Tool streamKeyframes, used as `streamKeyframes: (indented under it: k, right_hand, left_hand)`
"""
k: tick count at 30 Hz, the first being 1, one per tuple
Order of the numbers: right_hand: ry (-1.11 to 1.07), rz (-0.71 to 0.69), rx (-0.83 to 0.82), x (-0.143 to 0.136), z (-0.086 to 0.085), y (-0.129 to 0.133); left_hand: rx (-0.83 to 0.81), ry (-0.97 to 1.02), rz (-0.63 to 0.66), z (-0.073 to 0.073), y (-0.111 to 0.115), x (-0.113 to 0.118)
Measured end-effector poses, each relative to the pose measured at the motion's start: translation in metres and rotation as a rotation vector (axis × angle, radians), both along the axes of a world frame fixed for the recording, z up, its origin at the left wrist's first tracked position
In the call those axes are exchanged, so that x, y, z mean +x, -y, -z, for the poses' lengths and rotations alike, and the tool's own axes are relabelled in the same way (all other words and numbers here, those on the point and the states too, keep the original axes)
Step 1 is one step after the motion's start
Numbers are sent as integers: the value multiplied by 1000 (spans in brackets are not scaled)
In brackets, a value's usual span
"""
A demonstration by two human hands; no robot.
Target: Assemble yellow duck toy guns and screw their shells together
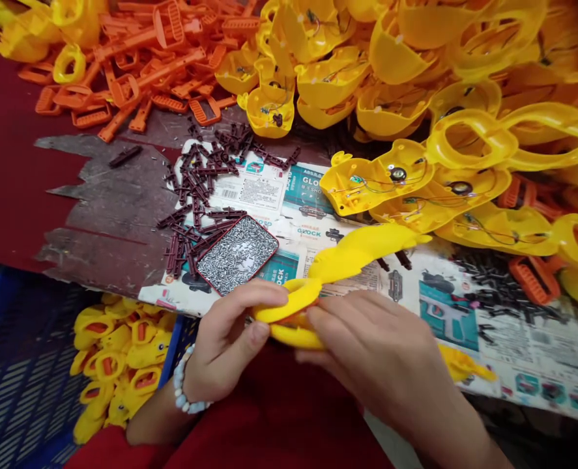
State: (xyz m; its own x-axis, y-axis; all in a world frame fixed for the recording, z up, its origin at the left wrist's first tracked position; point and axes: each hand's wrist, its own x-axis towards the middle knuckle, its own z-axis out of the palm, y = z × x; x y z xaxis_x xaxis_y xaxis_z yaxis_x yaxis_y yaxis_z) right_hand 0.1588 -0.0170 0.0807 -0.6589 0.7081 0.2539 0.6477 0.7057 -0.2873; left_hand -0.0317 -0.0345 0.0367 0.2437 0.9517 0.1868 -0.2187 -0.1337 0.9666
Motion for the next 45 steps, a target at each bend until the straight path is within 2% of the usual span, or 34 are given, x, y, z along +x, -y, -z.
streamKeyframes:
  k: [3,7,10,13,20,26,30,34,38,45]
  right_hand:
    - [-128,83,181,-3,6,5]
    - [-144,64,250,-1,5,11]
    - [-91,7,261,0,0,12]
    - [-111,20,258,0,1,11]
    - [-216,58,224,0,19,5]
    - [-196,51,209,-3,20,6]
    - [-217,72,160,-4,16,7]
    - [-272,49,57,-2,12,3]
    - [-256,-10,30,0,9,-2]
    - [-215,-56,-32,11,5,-13]
  left_hand:
    - [-46,42,19,2,2,2]
    - [-225,187,24,1,3,4]
    - [-304,265,92,-4,1,5]
    - [-325,280,143,-8,1,6]
    - [-316,275,146,-9,5,6]
    - [-298,267,176,-9,5,3]
    - [-176,166,141,-5,7,4]
    - [93,-78,14,-1,5,6]
    - [308,-250,-26,1,0,4]
    - [319,-255,-43,0,0,3]
